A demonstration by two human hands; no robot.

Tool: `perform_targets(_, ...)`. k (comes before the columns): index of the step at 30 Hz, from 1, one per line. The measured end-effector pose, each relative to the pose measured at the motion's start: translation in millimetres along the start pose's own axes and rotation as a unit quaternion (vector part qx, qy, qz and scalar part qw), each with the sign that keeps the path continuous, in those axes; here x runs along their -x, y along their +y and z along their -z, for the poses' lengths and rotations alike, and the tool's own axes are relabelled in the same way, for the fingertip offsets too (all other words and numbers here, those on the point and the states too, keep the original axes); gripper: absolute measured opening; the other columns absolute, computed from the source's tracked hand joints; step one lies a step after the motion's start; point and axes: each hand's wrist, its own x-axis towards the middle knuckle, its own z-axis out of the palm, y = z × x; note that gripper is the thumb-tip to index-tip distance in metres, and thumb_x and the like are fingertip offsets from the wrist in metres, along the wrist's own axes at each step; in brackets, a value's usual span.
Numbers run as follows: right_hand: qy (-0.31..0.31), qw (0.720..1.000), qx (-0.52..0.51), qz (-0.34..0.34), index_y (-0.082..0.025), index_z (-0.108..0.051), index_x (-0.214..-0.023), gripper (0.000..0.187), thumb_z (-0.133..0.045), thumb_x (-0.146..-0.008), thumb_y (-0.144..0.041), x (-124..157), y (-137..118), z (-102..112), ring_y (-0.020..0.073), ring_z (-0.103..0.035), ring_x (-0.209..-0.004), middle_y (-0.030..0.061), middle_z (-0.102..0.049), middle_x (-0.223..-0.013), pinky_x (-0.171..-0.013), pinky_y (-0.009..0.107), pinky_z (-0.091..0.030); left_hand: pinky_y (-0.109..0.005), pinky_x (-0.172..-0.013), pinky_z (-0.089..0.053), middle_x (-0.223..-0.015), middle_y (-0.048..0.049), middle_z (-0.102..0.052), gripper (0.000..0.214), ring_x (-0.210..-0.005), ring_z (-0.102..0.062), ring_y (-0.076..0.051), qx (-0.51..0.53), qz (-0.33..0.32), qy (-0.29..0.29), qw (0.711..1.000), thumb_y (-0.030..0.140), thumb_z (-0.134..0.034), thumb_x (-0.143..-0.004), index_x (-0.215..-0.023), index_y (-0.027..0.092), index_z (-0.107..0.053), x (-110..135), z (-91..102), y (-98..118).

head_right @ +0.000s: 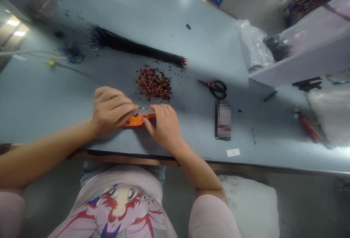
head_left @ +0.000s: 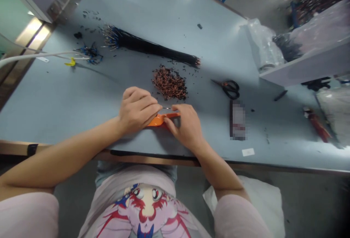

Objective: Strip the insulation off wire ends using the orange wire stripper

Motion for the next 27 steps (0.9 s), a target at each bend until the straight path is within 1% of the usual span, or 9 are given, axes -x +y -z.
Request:
perform_targets(2, 0.049, 0.998, -0.017, 0.02, -0.016, -0.053, -0.11, 0.025, -0.055, -0.089, -0.03, -0.2, 2.2, -1.6, 0.0241, -0.055, -0.095, 0.0121, -0.064, -0.1, -0.083, 0.039, -0.047, -0.034, -0.078, -0.037, -0.079, 0.0064, -0.069, 0.003, -0.079, -0.054, -0.015, -0.007, -0.014, -0.005, 1.0, 0.024, -0.064, -0.081, -0.083, 0.025, -0.062, -1.0, -0.2, 3.3)
perform_targets(4, 0.061, 0.997, -0.02, 0.052, -0.017, -0.055, -0.105, 0.016, -0.051, -0.09, -0.022, -0.2, 2.1, -3.7, 0.0223, -0.055, -0.093, 0.0105, -0.065, -0.097, -0.082, 0.037, -0.047, -0.033, -0.078, -0.037, -0.078, 0.007, -0.069, 0.002, -0.079, -0.053, -0.014, -0.007, -0.025, -0.008, 1.0, 0.025, -0.063, -0.082, -0.081, 0.025, -0.061, -1.8, -0.2, 5.7)
perform_targets(6, 0.052, 0.997, -0.004, 0.064, -0.018, -0.057, -0.095, 0.011, -0.047, -0.091, -0.016, -0.1, 0.7, -5.3, 0.0208, -0.056, -0.089, 0.0087, -0.065, -0.09, -0.079, 0.035, -0.046, -0.031, -0.08, -0.037, -0.077, 0.0071, -0.068, 0.004, -0.079, -0.053, -0.014, 0.0, -0.04, -0.008, 0.999, 0.027, -0.061, -0.084, -0.08, 0.025, -0.061, -2.1, -0.8, 6.1)
perform_targets(8, 0.028, 0.998, 0.028, 0.055, -0.018, -0.058, -0.087, 0.016, -0.043, -0.092, -0.015, -0.1, -0.2, -5.6, 0.0204, -0.055, -0.085, 0.0076, -0.065, -0.085, -0.077, 0.034, -0.044, -0.031, -0.082, -0.037, -0.077, 0.0069, -0.067, 0.004, -0.081, -0.053, -0.014, -0.004, -0.063, -0.02, 0.998, 0.029, -0.06, -0.085, -0.081, 0.026, -0.061, -1.8, -2.3, 4.1)
perform_targets(11, -0.001, 0.997, 0.074, 0.032, -0.019, -0.059, -0.085, 0.019, -0.041, -0.092, -0.017, -1.0, 1.0, -2.9, 0.0213, -0.054, -0.085, 0.0076, -0.065, -0.085, -0.077, 0.036, -0.04, -0.033, -0.086, -0.036, -0.075, 0.0067, -0.066, 0.007, -0.082, -0.054, -0.015, -0.033, -0.074, -0.054, 0.995, 0.028, -0.056, -0.086, -0.081, 0.027, -0.06, -0.5, -5.2, -1.5)
perform_targets(14, -0.004, 0.996, 0.093, 0.007, -0.019, -0.059, -0.086, 0.019, -0.041, -0.092, -0.019, -3.4, 4.4, 0.8, 0.0216, -0.053, -0.086, 0.0083, -0.065, -0.089, -0.079, 0.036, -0.038, -0.036, -0.089, -0.035, -0.073, 0.0059, -0.065, 0.013, -0.083, -0.055, -0.016, -0.044, -0.041, -0.084, 0.995, 0.025, -0.05, -0.088, -0.078, 0.027, -0.059, 0.9, -7.4, -6.6)
perform_targets(17, 0.004, 0.994, 0.112, -0.013, -0.019, -0.06, -0.087, 0.02, -0.041, -0.092, -0.019, -6.2, 8.4, 2.0, 0.0218, -0.053, -0.086, 0.0079, -0.066, -0.091, -0.078, 0.035, -0.036, -0.039, -0.093, -0.033, -0.077, 0.0047, -0.066, 0.013, -0.088, -0.054, -0.017, -0.037, -0.017, -0.109, 0.993, 0.023, -0.048, -0.088, -0.08, 0.027, -0.058, 1.5, -7.6, -10.3)
perform_targets(22, 0.002, 0.986, 0.163, -0.038, -0.021, -0.061, -0.092, 0.018, -0.043, -0.091, -0.019, -9.7, 14.6, 1.8, 0.0228, -0.053, -0.087, 0.0071, -0.066, -0.095, -0.077, 0.035, -0.035, -0.041, -0.096, -0.031, -0.078, 0.0042, -0.064, 0.013, -0.092, -0.051, -0.017, -0.042, -0.002, -0.107, 0.993, 0.022, -0.048, -0.086, -0.08, 0.026, -0.059, 0.7, -5.0, -19.4)
perform_targets(27, -0.023, 0.979, 0.193, -0.051, -0.022, -0.062, -0.093, 0.018, -0.044, -0.089, -0.017, -12.0, 12.6, 4.6, 0.0239, -0.051, -0.088, 0.0067, -0.064, -0.098, -0.074, 0.036, -0.034, -0.042, -0.101, -0.029, -0.083, 0.004, -0.065, 0.017, -0.097, -0.049, -0.016, 0.023, 0.067, -0.142, 0.987, 0.028, -0.046, -0.089, -0.081, 0.026, -0.061, 0.0, -4.4, -23.7)
